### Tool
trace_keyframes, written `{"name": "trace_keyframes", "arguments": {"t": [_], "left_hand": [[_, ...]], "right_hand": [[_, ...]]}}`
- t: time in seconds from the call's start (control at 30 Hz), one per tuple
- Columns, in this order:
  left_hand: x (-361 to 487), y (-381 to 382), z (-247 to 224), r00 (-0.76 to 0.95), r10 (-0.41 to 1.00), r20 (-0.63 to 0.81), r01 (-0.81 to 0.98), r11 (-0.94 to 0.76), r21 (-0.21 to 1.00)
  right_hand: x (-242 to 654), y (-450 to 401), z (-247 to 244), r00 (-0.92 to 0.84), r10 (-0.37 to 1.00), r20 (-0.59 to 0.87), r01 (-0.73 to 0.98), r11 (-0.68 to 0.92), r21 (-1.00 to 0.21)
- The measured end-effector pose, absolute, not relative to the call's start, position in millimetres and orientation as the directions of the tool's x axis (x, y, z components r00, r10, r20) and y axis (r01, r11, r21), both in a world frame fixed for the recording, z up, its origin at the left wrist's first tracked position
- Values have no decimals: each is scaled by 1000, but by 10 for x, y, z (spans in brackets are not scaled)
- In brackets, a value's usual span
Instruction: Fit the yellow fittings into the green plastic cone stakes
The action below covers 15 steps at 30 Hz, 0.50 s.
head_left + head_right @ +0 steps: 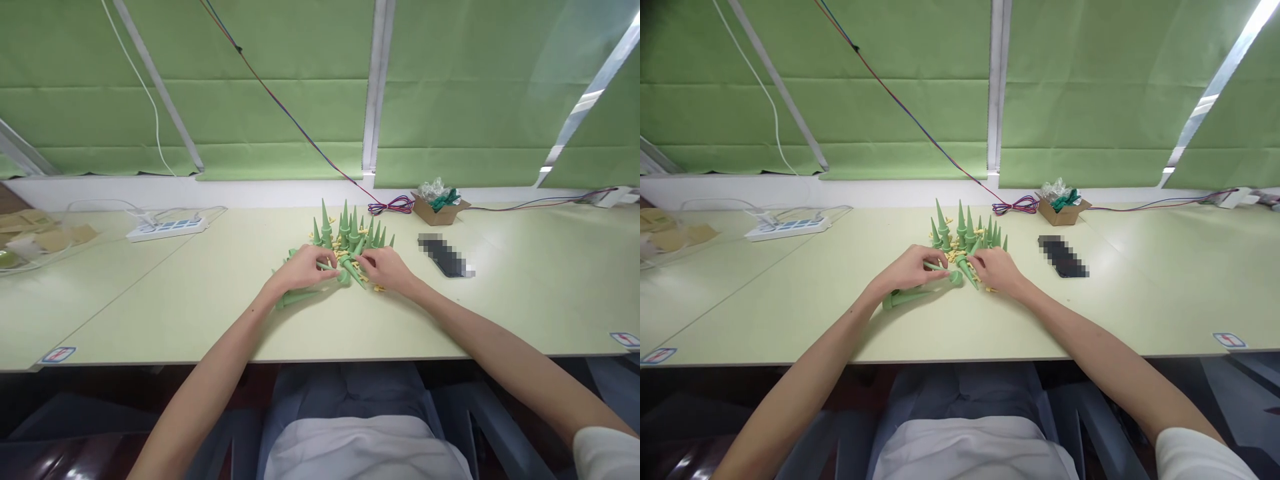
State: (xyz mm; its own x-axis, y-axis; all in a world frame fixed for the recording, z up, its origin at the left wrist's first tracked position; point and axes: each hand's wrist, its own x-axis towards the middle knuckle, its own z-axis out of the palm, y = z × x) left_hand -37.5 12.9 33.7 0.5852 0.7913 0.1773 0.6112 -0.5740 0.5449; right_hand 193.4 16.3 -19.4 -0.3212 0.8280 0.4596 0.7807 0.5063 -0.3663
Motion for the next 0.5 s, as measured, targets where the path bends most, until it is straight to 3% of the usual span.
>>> {"name": "trace_keyframes", "arguments": {"t": [0.27,0.5], "left_hand": [[-344,168,231,490,853,181,564,-469,680],[-295,191,137,498,829,253,606,-542,582]], "right_hand": [[1974,131,-65,-367,884,288,848,446,-288],[2030,107,-7,-468,863,190,840,501,-210]]}}
